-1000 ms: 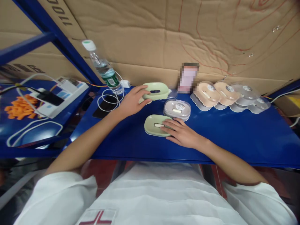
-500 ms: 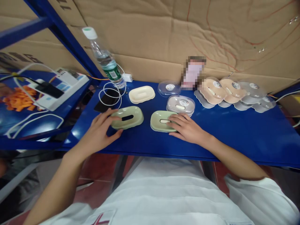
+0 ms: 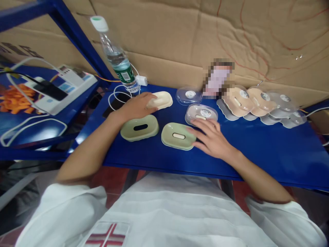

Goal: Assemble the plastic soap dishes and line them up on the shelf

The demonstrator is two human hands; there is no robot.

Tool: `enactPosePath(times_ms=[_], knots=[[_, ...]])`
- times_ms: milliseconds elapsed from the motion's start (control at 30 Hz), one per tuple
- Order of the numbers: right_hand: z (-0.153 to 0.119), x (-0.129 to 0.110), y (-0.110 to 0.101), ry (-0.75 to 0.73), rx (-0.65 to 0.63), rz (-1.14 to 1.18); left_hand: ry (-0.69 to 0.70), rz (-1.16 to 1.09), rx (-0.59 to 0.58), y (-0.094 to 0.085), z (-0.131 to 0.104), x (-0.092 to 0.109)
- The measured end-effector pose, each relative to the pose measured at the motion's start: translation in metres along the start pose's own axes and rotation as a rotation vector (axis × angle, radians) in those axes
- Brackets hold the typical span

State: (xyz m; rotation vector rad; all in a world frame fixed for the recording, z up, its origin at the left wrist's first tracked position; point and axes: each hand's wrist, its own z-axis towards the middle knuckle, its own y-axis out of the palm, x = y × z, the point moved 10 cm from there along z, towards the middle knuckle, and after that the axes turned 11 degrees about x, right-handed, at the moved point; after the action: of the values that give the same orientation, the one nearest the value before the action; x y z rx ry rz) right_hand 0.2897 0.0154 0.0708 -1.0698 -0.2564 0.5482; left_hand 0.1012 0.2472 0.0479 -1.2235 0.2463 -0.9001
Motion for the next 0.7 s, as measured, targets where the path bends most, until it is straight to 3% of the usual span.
enactPosePath(times_ms=[100, 200, 333, 433, 500, 600, 700], knots=[[0.002, 0.032, -0.015, 0.138, 0.054, -0.083, 0.020, -0.011, 0.009, -0.010, 0.002, 0.015], [-0.001, 0.057, -0.015, 0.220, 0.028, -0.128, 0.107, -0.106, -0.019, -0.012, 0.023, 0.051], [-0.011, 0.078, -0.003, 0.295, -0.049, -0.092, 0.231, -0.082, -0.128, 0.023, 0.064, 0.092], [-0.015, 0.082, 0.001, 0.309, -0.056, -0.084, 0.253, 0.015, -0.186, 0.055, 0.091, 0.106], [-0.016, 0.082, 0.001, 0.310, -0.047, -0.094, 0.249, 0.062, -0.215, 0.064, 0.100, 0.107], [-0.017, 0.082, 0.001, 0.320, -0.041, -0.118, 0.234, 0.041, -0.192, 0.039, 0.088, 0.103], [-0.012, 0.077, -0.007, 0.310, -0.005, -0.112, 0.243, -0.116, -0.086, -0.016, 0.042, 0.103]])
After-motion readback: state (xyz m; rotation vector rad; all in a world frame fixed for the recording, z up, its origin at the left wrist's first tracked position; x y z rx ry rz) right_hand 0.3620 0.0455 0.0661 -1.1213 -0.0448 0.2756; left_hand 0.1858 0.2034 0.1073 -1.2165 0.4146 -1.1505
